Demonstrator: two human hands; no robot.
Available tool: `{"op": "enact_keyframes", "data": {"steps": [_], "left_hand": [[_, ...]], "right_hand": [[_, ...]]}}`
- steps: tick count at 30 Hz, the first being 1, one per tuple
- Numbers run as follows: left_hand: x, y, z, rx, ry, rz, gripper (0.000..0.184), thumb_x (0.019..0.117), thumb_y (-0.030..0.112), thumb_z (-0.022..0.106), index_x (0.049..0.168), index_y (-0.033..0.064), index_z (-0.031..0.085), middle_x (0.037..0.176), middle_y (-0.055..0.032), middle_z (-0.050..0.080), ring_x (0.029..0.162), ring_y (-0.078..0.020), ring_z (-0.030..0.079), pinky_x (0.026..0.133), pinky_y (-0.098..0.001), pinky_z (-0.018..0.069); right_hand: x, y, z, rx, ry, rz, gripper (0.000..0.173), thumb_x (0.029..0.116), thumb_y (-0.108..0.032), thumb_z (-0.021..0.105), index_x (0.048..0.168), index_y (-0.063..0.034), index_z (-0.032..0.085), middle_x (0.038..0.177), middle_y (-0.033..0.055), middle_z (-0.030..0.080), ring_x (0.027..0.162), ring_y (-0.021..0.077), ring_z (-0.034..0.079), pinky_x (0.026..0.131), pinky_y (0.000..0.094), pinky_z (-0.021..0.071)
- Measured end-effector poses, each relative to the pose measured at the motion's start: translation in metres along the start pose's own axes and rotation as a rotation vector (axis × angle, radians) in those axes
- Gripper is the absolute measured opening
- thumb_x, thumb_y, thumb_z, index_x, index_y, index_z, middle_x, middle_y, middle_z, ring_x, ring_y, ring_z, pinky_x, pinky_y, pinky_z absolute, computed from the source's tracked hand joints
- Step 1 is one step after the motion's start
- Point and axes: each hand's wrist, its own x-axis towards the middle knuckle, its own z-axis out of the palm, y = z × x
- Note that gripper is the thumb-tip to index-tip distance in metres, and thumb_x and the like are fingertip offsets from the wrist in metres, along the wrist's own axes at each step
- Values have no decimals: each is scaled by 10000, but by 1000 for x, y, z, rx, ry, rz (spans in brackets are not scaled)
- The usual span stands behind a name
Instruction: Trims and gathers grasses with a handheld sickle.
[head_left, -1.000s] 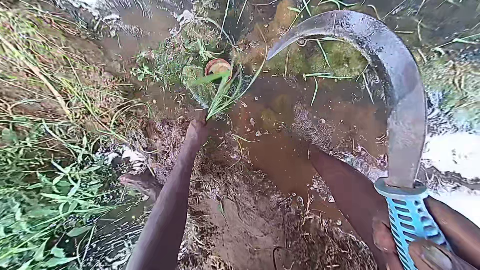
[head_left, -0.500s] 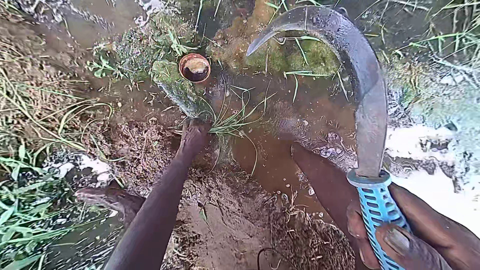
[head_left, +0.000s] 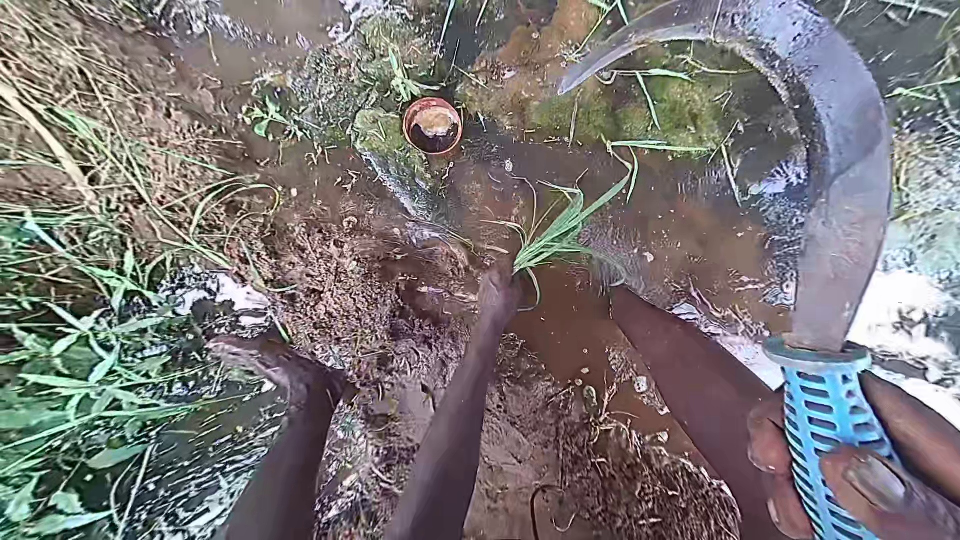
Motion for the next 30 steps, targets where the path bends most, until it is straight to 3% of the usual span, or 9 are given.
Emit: {"op": "enact_keyframes", "data": {"steps": [1, 3, 5, 8, 11, 14, 18, 25, 30], "left_hand": [[14, -24, 41, -127, 162, 123, 326, 1050, 148, 513, 1305, -31, 610, 1100, -271, 697, 1003, -407, 694, 863, -595, 552], [20, -25, 74, -342, 98, 96, 321, 1042, 121, 526, 1329, -10, 587, 1087, -238, 688, 987, -354, 678, 871, -567, 539], [15, -13, 79, -446, 20, 56, 412, 1038, 85, 531, 1446, 33, 516, 1199, -223, 675, 1070, -325, 669, 950, -539, 527], [24, -22, 74, -569, 175, 88, 360, 1051, 84, 504, 1401, -1, 522, 1116, -213, 672, 939, -265, 665, 838, -472, 559], [42, -41, 33, -605, 384, 78, 324, 1062, 138, 500, 1343, -18, 540, 1072, -135, 658, 911, -146, 637, 857, -355, 546], [41, -51, -31, -514, 438, 37, 279, 1058, 239, 552, 1233, 22, 569, 832, -33, 575, 664, -88, 534, 645, -306, 497], [20, -66, -126, -271, 521, 118, 295, 1045, 317, 551, 1191, 63, 581, 830, 15, 567, 643, -43, 539, 627, -280, 518], [28, -86, -200, 132, 523, -21, 422, 1073, 332, 497, 1262, -42, 552, 1028, -282, 619, 910, -404, 614, 829, -656, 454], [55, -129, -194, 82, 563, -49, 475, 1061, 328, 508, 1396, -8, 482, 1212, -301, 613, 1092, -425, 626, 941, -662, 457]], "right_hand": [[0, 0, -1, -11, 1, 1, 426, 1068, -344, 531, 1416, -105, 471, 980, -46, 675, 753, 76, 672, 625, 296, 615], [1, 0, -1, -29, -2, 9, 417, 1066, -357, 528, 1397, -109, 475, 959, -53, 670, 731, 76, 669, 610, 300, 614], [2, 0, -1, -28, -1, 14, 426, 1063, -357, 534, 1398, -102, 471, 965, -56, 679, 730, 79, 674, 601, 302, 614], [1, 1, 0, -17, 10, 8, 429, 1063, -356, 537, 1407, -107, 472, 971, -65, 680, 741, 68, 672, 604, 290, 608], [1, 1, 0, -3, 0, 1, 419, 1069, -332, 522, 1403, -86, 464, 975, -60, 674, 754, 69, 669, 619, 291, 604], [1, 2, -1, 16, 15, -7, 428, 1068, -305, 531, 1404, -51, 453, 1009, -57, 678, 779, 63, 671, 649, 274, 603], [0, 5, -1, 31, 21, 8, 412, 1060, -321, 544, 1376, -65, 473, 1009, -53, 677, 772, 68, 672, 647, 278, 605], [2, 1, 4, -24, -1, -5, 448, 1072, -328, 516, 1404, -33, 455, 987, -46, 662, 767, 47, 653, 647, 267, 592], [3, 1, 6, -49, -9, 12, 447, 1072, -333, 518, 1394, -29, 460, 1001, -37, 662, 800, 51, 652, 675, 275, 588]]}}
